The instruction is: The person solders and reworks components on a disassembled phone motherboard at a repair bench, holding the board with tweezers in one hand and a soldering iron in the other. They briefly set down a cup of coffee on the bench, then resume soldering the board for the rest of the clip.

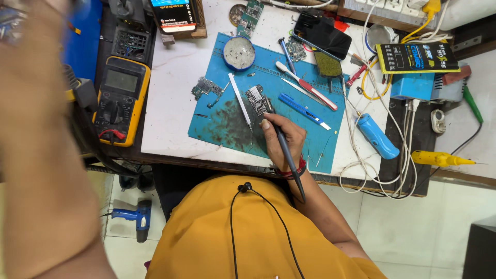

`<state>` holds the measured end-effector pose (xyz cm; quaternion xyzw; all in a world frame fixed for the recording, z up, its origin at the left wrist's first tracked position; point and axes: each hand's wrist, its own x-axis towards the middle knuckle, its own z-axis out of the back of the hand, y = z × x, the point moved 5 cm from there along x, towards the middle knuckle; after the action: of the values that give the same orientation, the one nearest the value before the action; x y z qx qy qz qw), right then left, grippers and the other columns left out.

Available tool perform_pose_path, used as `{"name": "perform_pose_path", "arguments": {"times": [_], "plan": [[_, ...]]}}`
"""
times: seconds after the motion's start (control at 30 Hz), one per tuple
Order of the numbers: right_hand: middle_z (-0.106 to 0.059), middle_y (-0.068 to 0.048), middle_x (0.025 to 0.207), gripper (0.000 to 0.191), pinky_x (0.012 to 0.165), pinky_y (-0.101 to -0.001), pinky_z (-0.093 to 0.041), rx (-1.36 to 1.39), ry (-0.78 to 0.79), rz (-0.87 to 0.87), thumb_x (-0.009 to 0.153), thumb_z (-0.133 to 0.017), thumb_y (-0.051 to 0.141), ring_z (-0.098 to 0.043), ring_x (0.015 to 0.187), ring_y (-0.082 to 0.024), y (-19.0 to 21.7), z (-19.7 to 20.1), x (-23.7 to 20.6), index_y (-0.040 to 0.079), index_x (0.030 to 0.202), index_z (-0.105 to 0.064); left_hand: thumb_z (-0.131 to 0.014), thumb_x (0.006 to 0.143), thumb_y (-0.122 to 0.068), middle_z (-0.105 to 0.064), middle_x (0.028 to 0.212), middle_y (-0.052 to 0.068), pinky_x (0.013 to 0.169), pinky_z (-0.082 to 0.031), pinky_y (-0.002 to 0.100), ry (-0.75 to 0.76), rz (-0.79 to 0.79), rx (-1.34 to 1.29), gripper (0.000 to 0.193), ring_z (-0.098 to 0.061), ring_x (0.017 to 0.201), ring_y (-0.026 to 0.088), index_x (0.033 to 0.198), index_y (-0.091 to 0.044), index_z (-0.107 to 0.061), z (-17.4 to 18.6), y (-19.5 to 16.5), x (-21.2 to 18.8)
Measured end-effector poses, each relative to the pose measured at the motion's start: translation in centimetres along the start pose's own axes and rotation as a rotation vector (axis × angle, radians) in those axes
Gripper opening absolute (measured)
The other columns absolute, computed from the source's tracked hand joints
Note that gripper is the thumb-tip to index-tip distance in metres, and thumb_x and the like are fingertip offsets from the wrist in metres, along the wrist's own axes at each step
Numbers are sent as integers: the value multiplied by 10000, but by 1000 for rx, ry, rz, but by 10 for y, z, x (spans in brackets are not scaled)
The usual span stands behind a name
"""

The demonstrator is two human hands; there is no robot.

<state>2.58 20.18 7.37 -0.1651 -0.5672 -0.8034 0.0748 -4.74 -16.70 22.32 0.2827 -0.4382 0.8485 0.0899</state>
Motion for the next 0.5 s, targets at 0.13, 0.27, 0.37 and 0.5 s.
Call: {"name": "perform_pose_path", "arguments": {"times": [0.13,0.27,0.37,0.5], "plan": [[-776,-129,904,164,742,-273,-591,3,13,3,988,-709,87,-775,831,-179,-2,-4,1,-9,1118,-731,-794,1036,-87,-590,1160,57,977,-477,272,9,69,-172,341,-578,1030,118,1275,26,-578,-33,-17,-44],[-776,-131,904,163,738,-270,-583,-22,29,-19,986,-714,82,-771,826,-181,-4,-7,2,-11,1119,-732,-788,903,-91,-652,1097,10,969,-542,248,-12,290,-302,374,-647,1010,96,1172,-11,-541,-64,-1,-78],[-773,-132,906,161,747,-268,-587,-13,37,-17,989,-710,77,-776,838,-179,-4,-9,4,-11,1123,-725,-843,977,-44,-693,1088,68,959,-563,270,35,166,-74,365,-685,999,122,1215,43,-580,-74,12,-90],[-772,-137,911,163,747,-268,-581,-31,45,-15,987,-714,69,-770,834,-181,-5,-14,7,-16,1126,-723,-857,985,-56,-706,1128,113,987,-573,324,25,174,-1,370,-710,1037,184,1232,32,-596,-86,35,-105]]}}
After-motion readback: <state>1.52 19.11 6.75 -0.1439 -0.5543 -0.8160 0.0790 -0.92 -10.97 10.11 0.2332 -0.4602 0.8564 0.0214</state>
